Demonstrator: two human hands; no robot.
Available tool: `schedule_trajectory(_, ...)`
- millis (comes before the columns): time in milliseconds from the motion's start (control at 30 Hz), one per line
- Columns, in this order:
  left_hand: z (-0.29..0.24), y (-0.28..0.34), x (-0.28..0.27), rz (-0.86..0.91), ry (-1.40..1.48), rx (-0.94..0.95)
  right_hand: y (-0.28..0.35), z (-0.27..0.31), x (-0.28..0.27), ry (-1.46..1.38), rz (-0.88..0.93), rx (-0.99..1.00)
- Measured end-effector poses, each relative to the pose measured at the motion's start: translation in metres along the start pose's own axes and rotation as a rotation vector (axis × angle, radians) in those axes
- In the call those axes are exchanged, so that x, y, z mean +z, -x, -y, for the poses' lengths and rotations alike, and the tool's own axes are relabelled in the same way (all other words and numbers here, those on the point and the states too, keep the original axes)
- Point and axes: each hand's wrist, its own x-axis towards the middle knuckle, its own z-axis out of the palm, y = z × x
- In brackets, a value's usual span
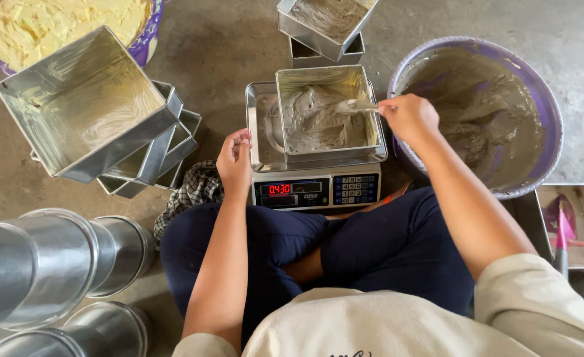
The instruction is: The person scoops grey batter from a large bowl into square metal molds placed on a digital scale, levels the batter with a spoon, and stacks the filled molds. The person repeats this process for multiple molds.
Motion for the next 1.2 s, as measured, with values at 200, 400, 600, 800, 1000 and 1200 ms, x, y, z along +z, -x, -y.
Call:
schedule_trajectory(200, 0.004, -0.003, 0.001, -0.005, 0.045, -0.031, 0.034, -0.004, 0.014, 0.037, 0.026, 0.016)
schedule_trajectory(400, 0.004, -0.004, 0.005, 0.013, 0.051, -0.021, 0.074, -0.007, 0.021, 0.1, -0.036, -0.023)
schedule_trajectory(600, 0.001, -0.004, 0.004, 0.012, 0.027, -0.033, 0.079, -0.004, 0.01, 0.048, -0.198, -0.15)
schedule_trajectory(800, 0.003, -0.006, 0.005, 0.02, 0.044, -0.032, 0.075, -0.004, 0.023, 0.134, -0.219, -0.225)
schedule_trajectory(1000, 0.005, -0.004, 0.007, 0.019, 0.023, -0.063, 0.045, 0.029, 0.08, -0.155, -0.277, -0.571)
schedule_trajectory(1200, 0.003, -0.01, 0.003, 0.001, 0.015, -0.043, -0.017, 0.021, 0.084, 0.074, -0.134, -0.279)
